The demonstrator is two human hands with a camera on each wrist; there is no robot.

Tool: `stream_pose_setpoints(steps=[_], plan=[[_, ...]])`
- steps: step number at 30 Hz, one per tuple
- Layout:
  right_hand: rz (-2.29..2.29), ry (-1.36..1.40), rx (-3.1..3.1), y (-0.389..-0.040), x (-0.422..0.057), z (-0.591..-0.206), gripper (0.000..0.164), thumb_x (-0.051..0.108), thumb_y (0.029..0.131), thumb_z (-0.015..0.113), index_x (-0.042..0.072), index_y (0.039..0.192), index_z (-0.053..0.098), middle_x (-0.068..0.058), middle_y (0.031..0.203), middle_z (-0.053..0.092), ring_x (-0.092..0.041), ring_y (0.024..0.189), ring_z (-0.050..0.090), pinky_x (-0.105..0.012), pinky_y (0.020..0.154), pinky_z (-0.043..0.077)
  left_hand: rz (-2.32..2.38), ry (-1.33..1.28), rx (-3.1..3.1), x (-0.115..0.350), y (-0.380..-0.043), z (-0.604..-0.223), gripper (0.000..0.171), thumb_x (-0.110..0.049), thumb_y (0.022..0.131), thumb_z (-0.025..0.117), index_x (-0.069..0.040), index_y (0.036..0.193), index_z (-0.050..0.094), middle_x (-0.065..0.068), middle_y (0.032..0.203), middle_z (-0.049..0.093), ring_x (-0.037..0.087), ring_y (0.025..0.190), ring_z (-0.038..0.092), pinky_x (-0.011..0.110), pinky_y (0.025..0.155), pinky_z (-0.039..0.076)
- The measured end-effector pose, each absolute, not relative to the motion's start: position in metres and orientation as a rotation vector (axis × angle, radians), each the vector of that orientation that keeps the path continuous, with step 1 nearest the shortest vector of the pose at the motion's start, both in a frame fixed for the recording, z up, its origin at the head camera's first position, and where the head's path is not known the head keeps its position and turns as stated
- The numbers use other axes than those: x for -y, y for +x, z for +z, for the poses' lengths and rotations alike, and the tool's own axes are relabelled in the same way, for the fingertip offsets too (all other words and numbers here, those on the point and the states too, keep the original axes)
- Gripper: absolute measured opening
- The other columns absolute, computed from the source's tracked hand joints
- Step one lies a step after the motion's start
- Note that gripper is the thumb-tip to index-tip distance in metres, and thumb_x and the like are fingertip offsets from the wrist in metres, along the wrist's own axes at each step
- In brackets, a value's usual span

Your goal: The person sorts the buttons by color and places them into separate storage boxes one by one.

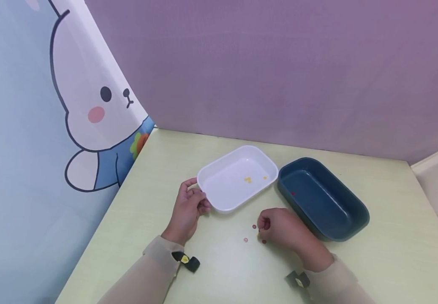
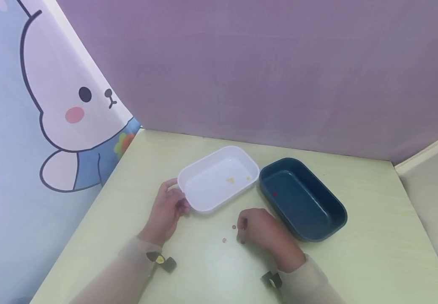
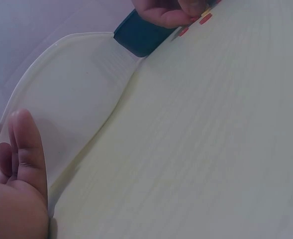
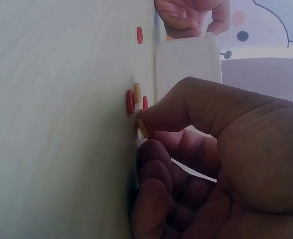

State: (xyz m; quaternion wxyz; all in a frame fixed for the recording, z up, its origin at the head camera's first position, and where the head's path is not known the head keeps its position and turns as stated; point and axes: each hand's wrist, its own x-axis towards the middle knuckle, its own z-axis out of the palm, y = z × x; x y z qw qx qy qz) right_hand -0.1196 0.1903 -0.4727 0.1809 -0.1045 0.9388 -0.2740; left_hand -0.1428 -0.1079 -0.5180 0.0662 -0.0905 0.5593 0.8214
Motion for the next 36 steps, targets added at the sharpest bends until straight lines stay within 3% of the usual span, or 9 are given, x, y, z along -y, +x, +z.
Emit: stream_pose_setpoints(steps=[16, 36], plan=[[-0.804, -0.33, -2.634, -0.1184, -0.1895, -0.4685, 0.027, 0.003, 0.081, 0.078, 0.025, 0.073, 0.063, 0.011, 0.069, 0.061, -0.013, 0.07, 0.055, -0.026, 0.06, 0.041, 2.46, -0.28, -1.714, 0.1101, -0.1442, -0.5212, 0.054, -0.005, 0.111, 0.057, -0.017, 0.16, 0.039, 0.015, 0.115, 0.062, 0.019, 0.086, 0.067, 0.026, 0.073, 0.063], [-0.812, -0.311, -2.611, -0.1178, -0.1936, -0.4634, 0.022, 0.008, 0.088, 0.073, 0.022, 0.073, 0.063, 0.011, 0.069, 0.067, -0.013, 0.07, 0.056, -0.026, 0.061, 0.041, 2.466, -0.254, -1.701, 0.1103, -0.1437, -0.5201, 0.055, -0.007, 0.11, 0.058, -0.018, 0.16, 0.039, 0.015, 0.115, 0.062, 0.019, 0.086, 0.067, 0.026, 0.074, 0.064]])
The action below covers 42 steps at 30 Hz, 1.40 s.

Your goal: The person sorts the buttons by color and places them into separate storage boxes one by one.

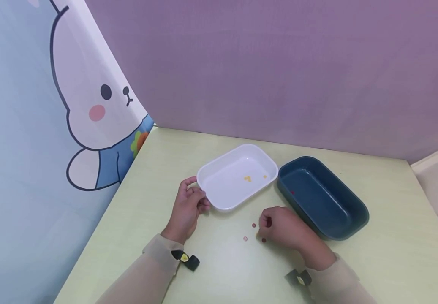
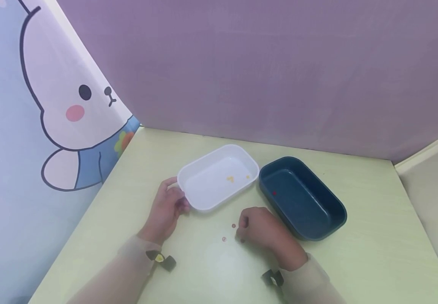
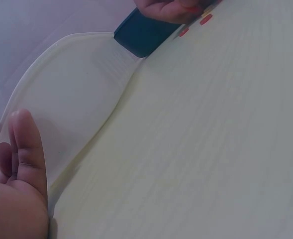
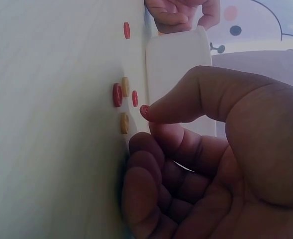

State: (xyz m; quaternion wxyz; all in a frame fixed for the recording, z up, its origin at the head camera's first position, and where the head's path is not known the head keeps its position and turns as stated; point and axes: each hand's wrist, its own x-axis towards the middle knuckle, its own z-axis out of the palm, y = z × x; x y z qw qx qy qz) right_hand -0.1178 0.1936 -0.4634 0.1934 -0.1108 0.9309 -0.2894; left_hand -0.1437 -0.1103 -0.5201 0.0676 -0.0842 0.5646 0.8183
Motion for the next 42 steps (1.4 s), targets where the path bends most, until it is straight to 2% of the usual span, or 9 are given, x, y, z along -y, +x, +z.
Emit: stream_pose_setpoints(steps=[13, 20, 27, 42], plan=[[-0.847, -0.351, -2.599, -0.119, -0.197, -0.46, 0.025, 0.006, 0.087, 0.063, 0.021, 0.069, 0.056, 0.01, 0.067, 0.06, -0.01, 0.064, 0.052, -0.024, 0.057, 0.037, 2.456, -0.258, -1.71, 0.111, -0.143, -0.519, 0.055, -0.007, 0.11, 0.058, -0.019, 0.16, 0.038, 0.015, 0.116, 0.062, 0.019, 0.086, 0.067, 0.026, 0.074, 0.064], [-0.881, -0.36, -2.58, -0.12, -0.197, -0.455, 0.026, 0.008, 0.091, 0.062, 0.022, 0.07, 0.056, 0.009, 0.067, 0.048, -0.011, 0.062, 0.047, -0.025, 0.056, 0.036, 2.458, -0.25, -1.705, 0.111, -0.143, -0.519, 0.055, -0.007, 0.111, 0.058, -0.019, 0.16, 0.038, 0.014, 0.116, 0.062, 0.018, 0.086, 0.068, 0.026, 0.074, 0.064], [-0.921, -0.402, -2.573, -0.123, -0.202, -0.448, 0.026, 0.009, 0.095, 0.064, 0.021, 0.073, 0.058, 0.008, 0.069, 0.049, -0.012, 0.065, 0.051, -0.024, 0.058, 0.039, 2.463, -0.243, -1.703, 0.111, -0.142, -0.517, 0.055, -0.005, 0.111, 0.058, -0.017, 0.16, 0.038, 0.014, 0.115, 0.062, 0.018, 0.086, 0.068, 0.026, 0.074, 0.064], [-1.029, -0.496, -2.532, -0.129, -0.21, -0.428, 0.023, 0.008, 0.096, 0.068, 0.02, 0.077, 0.061, 0.009, 0.069, 0.05, -0.011, 0.062, 0.05, -0.024, 0.058, 0.04, 2.469, -0.269, -1.689, 0.11, -0.14, -0.512, 0.055, -0.004, 0.11, 0.057, -0.017, 0.16, 0.038, 0.015, 0.113, 0.06, 0.017, 0.083, 0.067, 0.024, 0.071, 0.062]])
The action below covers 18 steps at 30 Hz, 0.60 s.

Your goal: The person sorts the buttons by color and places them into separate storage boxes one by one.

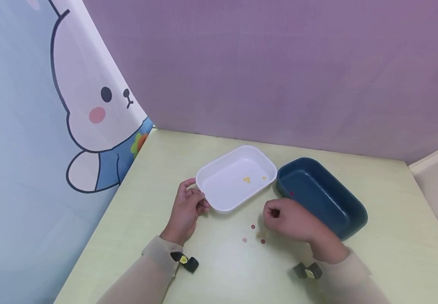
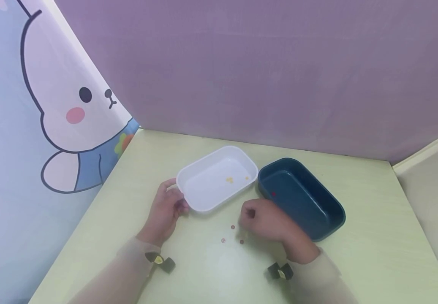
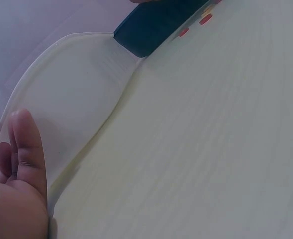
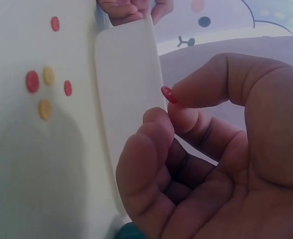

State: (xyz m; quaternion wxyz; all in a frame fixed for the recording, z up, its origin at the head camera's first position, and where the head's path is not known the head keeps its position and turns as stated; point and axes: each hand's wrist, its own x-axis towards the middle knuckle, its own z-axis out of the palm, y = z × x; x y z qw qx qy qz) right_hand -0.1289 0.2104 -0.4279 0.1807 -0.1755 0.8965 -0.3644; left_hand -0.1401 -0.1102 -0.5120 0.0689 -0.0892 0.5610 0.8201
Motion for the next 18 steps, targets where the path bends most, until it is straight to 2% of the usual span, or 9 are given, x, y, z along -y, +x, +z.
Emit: stream_pose_setpoints(steps=[12, 18], plan=[[-1.059, -0.468, -2.502, -0.135, -0.22, -0.416, 0.021, 0.008, 0.097, 0.068, 0.019, 0.08, 0.063, 0.005, 0.07, 0.055, -0.015, 0.063, 0.056, -0.026, 0.058, 0.045, 2.48, -0.259, -1.687, 0.11, -0.14, -0.515, 0.056, -0.005, 0.109, 0.058, -0.018, 0.159, 0.037, 0.013, 0.111, 0.061, 0.017, 0.083, 0.067, 0.025, 0.071, 0.062], [-1.081, -0.432, -2.499, -0.137, -0.225, -0.41, 0.02, 0.009, 0.097, 0.068, 0.018, 0.08, 0.062, 0.004, 0.071, 0.056, -0.016, 0.063, 0.056, -0.026, 0.058, 0.043, 2.481, -0.259, -1.687, 0.11, -0.14, -0.514, 0.055, -0.005, 0.109, 0.058, -0.017, 0.159, 0.038, 0.014, 0.112, 0.06, 0.017, 0.083, 0.067, 0.025, 0.071, 0.062]])
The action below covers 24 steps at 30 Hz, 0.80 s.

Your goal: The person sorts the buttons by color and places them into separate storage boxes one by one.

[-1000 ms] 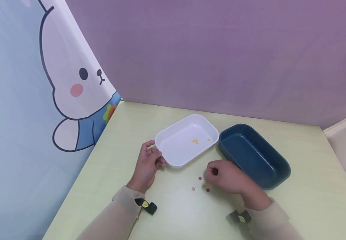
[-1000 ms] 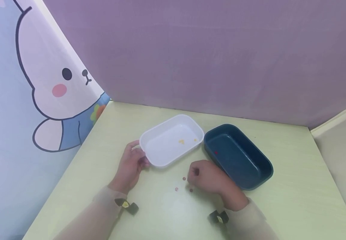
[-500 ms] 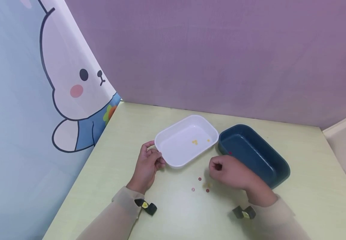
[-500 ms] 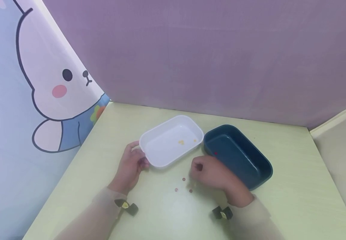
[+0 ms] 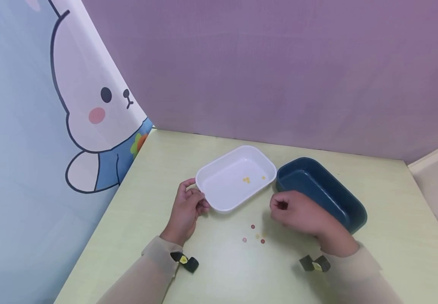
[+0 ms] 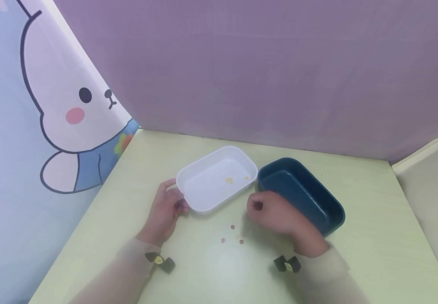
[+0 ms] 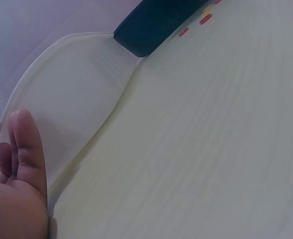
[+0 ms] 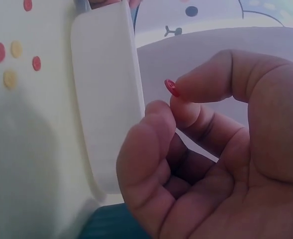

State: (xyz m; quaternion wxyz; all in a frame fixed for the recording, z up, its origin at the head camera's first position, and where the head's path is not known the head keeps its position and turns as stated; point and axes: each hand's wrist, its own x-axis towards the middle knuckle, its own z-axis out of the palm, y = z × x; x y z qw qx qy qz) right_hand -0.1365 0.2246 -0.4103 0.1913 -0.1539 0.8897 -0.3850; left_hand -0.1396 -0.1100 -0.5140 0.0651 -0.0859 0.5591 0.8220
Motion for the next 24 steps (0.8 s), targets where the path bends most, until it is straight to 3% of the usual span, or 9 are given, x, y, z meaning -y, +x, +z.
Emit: stream_pose_setpoints(steps=[14, 24], plan=[[-1.074, -0.422, -2.523, -0.146, -0.238, -0.404, 0.018, 0.008, 0.096, 0.068, 0.019, 0.082, 0.064, 0.001, 0.076, 0.06, -0.018, 0.064, 0.06, -0.027, 0.055, 0.043, 2.465, -0.262, -1.699, 0.11, -0.14, -0.516, 0.055, -0.005, 0.11, 0.057, -0.018, 0.16, 0.038, 0.015, 0.113, 0.061, 0.018, 0.084, 0.067, 0.025, 0.072, 0.063], [-1.144, -0.418, -2.484, -0.152, -0.25, -0.401, 0.016, 0.007, 0.099, 0.069, 0.016, 0.085, 0.066, -0.003, 0.079, 0.059, -0.023, 0.072, 0.066, -0.029, 0.063, 0.053, 2.47, -0.265, -1.697, 0.109, -0.141, -0.516, 0.055, -0.004, 0.11, 0.057, -0.018, 0.16, 0.038, 0.015, 0.114, 0.061, 0.018, 0.084, 0.067, 0.025, 0.072, 0.063]])
